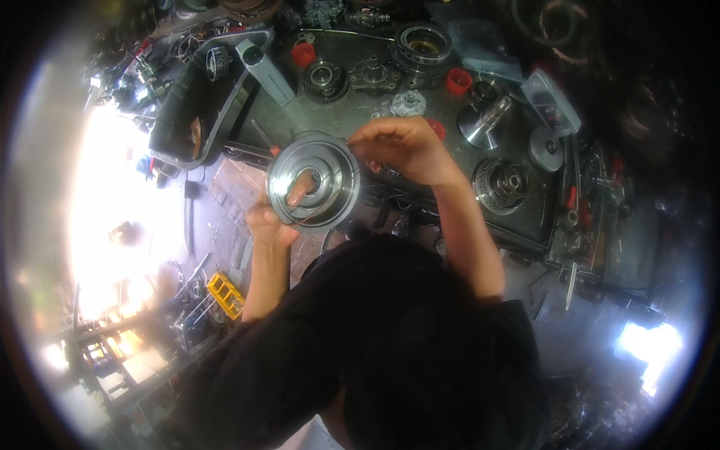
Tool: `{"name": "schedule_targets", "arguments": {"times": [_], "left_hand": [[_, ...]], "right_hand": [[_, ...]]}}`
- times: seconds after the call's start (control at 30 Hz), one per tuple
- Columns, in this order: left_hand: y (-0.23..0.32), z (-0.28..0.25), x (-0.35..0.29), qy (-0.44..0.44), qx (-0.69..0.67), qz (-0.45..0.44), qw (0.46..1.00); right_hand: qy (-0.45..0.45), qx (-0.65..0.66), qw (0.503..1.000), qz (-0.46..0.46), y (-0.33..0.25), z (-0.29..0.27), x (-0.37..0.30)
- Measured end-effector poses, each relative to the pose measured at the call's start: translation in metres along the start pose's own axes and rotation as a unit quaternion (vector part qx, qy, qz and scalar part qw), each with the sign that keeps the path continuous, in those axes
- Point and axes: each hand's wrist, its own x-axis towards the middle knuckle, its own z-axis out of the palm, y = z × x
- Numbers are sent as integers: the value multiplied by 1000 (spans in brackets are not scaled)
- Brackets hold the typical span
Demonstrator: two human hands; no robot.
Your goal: The person unpacks small mechanical parts from plastic bags and installs a ring onto a cylindrical metal component using a screwdriver. They then place the ring into a groove on the cylinder and continue handling additional parts on the workbench.
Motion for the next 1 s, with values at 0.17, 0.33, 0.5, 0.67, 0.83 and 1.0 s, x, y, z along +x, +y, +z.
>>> {"name": "schedule_targets", "arguments": {"times": [0.17, 0.33, 0.5, 0.67, 0.83, 1.0], "left_hand": [[3, -2, 3, -19, -3, 5, 1000], [3, -1, 3, -19, -10, 36, 999], [2, 0, 5, 29, -9, 100, 994], [7, -2, 5, 53, 39, 113, 991], [-2, 9, 4, 125, 137, 172, 967], [-7, 24, 4, 203, 159, 190, 947]], "right_hand": [[-6, 45, 999, 10, 4, 2, -2], [7, 89, 994, 58, 5, 10, -4], [42, 197, 972, 122, 8, 31, -11], [-23, 288, 936, 201, 13, 53, -16], [-33, 413, 875, 250, 12, 79, -25], [-38, 463, 844, 268, 5, 86, -29]]}}
